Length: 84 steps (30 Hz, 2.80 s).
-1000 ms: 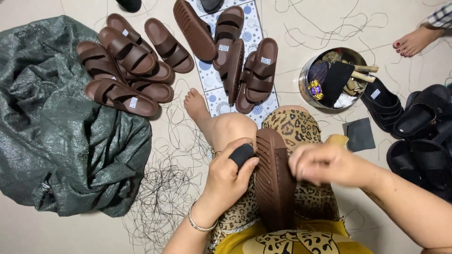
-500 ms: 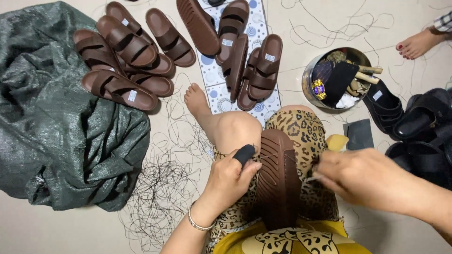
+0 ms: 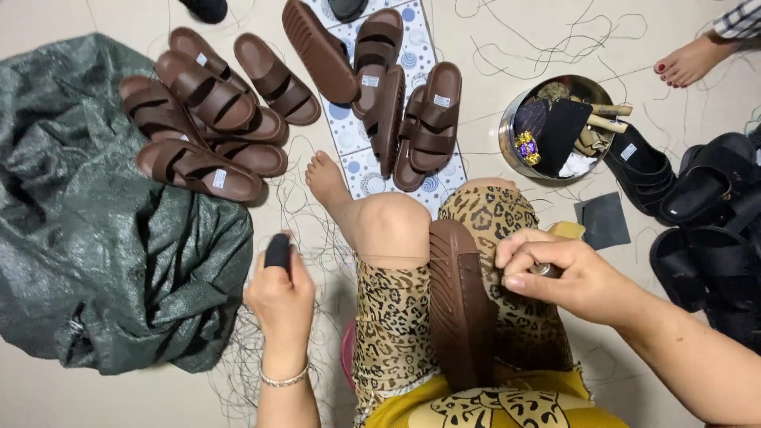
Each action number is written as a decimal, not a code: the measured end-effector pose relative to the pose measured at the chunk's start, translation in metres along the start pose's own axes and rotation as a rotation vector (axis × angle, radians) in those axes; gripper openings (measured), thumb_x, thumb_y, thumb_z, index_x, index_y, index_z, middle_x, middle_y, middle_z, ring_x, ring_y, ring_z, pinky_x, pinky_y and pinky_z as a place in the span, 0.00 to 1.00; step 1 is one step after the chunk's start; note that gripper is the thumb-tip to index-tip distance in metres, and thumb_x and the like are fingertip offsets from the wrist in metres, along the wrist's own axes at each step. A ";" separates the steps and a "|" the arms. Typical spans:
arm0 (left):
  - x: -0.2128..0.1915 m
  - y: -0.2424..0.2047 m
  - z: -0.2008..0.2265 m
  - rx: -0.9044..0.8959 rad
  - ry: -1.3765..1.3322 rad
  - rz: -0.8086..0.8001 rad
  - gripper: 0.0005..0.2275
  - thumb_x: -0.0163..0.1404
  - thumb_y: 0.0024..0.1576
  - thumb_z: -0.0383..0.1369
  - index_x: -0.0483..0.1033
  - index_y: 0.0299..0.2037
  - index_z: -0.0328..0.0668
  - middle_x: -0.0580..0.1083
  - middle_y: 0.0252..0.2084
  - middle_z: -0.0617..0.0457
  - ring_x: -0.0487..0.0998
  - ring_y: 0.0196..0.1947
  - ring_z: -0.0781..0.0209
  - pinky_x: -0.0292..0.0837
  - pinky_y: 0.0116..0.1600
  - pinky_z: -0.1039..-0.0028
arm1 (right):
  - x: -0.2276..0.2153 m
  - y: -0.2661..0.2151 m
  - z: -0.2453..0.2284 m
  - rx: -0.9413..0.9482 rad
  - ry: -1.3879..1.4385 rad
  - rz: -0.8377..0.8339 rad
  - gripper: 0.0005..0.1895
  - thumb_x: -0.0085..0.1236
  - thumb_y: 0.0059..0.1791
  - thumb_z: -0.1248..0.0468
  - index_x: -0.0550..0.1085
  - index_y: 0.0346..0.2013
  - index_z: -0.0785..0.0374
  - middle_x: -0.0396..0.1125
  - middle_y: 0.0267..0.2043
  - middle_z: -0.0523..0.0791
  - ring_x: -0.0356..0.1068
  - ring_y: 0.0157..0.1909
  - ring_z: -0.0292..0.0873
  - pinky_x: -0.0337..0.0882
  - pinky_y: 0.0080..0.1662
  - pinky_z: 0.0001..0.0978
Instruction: Hand-stitching the sole of a brown sandal using a needle and black thread.
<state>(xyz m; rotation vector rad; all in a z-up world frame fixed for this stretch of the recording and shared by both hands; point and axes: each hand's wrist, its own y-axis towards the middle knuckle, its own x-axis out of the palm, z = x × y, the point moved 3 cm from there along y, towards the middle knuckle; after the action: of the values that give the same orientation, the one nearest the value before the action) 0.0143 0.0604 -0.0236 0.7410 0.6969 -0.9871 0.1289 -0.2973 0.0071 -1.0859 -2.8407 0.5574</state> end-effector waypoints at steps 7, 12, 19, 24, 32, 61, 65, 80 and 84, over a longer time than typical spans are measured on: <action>0.018 -0.003 0.105 -0.101 -0.562 -0.418 0.13 0.45 0.64 0.32 0.71 0.57 0.39 0.76 0.56 0.42 0.79 0.53 0.47 0.72 0.61 0.63 | 0.017 0.010 -0.011 0.017 0.575 0.120 0.06 0.60 0.50 0.66 0.78 0.29 0.66 0.66 0.41 0.50 0.58 0.21 0.35 0.66 0.28 0.23; 0.043 -0.023 0.107 -0.060 -0.287 -1.036 0.26 0.55 0.64 0.45 0.63 0.14 0.45 0.62 0.12 0.60 0.64 0.13 0.64 0.62 0.23 0.70 | 0.025 0.010 -0.014 -0.036 0.565 0.147 0.06 0.59 0.50 0.66 0.79 0.30 0.65 0.67 0.44 0.52 0.59 0.18 0.36 0.69 0.29 0.27; 0.039 -0.011 0.108 0.185 -0.189 -0.540 0.20 0.51 0.60 0.49 0.71 0.48 0.38 0.69 0.35 0.48 0.74 0.26 0.47 0.71 0.27 0.56 | 0.040 0.025 -0.028 -0.219 0.651 0.142 0.05 0.50 0.54 0.68 0.73 0.37 0.67 0.74 0.50 0.59 0.62 0.19 0.38 0.68 0.26 0.26; 0.052 -0.045 0.094 0.244 -0.044 -0.560 0.32 0.49 0.61 0.54 0.61 0.12 0.36 0.66 0.26 0.48 0.63 0.12 0.51 0.60 0.13 0.58 | 0.042 0.035 -0.037 -0.197 0.527 0.126 0.10 0.49 0.56 0.62 0.71 0.34 0.64 0.71 0.31 0.45 0.60 0.20 0.33 0.64 0.26 0.23; 0.044 -0.052 0.115 0.277 -0.356 -0.549 0.21 0.45 0.66 0.37 0.62 0.19 0.36 0.63 0.21 0.50 0.64 0.13 0.57 0.59 0.17 0.66 | 0.035 0.037 -0.006 -0.082 0.410 0.200 0.12 0.46 0.57 0.63 0.63 0.29 0.59 0.55 0.17 0.38 0.52 0.17 0.32 0.57 0.22 0.24; 0.050 -0.147 0.106 -0.017 -0.112 -0.939 0.18 0.51 0.63 0.45 0.68 0.42 0.33 0.75 0.32 0.38 0.78 0.28 0.38 0.75 0.34 0.52 | 0.092 -0.026 0.040 0.241 -0.222 0.231 0.17 0.56 0.50 0.49 0.74 0.48 0.54 0.75 0.48 0.39 0.65 0.26 0.36 0.67 0.37 0.30; 0.066 -0.170 0.091 0.045 -0.100 -0.832 0.21 0.54 0.64 0.45 0.67 0.27 0.34 0.72 0.21 0.41 0.75 0.19 0.42 0.70 0.27 0.55 | 0.096 -0.028 0.053 0.231 -0.306 0.218 0.15 0.56 0.51 0.49 0.75 0.45 0.52 0.76 0.38 0.38 0.58 0.15 0.35 0.63 0.28 0.32; -0.035 -0.032 0.017 -0.101 -0.306 0.022 0.19 0.56 0.56 0.27 0.68 0.57 0.40 0.68 0.58 0.47 0.68 0.64 0.49 0.59 0.75 0.58 | -0.019 -0.053 0.001 -0.081 -0.554 0.297 0.26 0.49 0.53 0.62 0.68 0.67 0.59 0.68 0.59 0.50 0.67 0.57 0.45 0.68 0.59 0.37; 0.012 -0.007 0.085 0.072 -0.574 -0.229 0.25 0.56 0.56 0.47 0.68 0.58 0.40 0.67 0.63 0.47 0.65 0.68 0.50 0.59 0.76 0.55 | 0.009 -0.031 -0.008 -0.194 -0.809 0.040 0.26 0.53 0.52 0.56 0.68 0.66 0.36 0.72 0.46 0.40 0.72 0.43 0.39 0.75 0.43 0.32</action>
<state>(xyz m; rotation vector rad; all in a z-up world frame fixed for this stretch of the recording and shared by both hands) 0.0281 -0.0162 0.0128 0.4083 0.2458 -1.3644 0.1042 -0.3103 0.0249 -1.1398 -3.6264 0.9144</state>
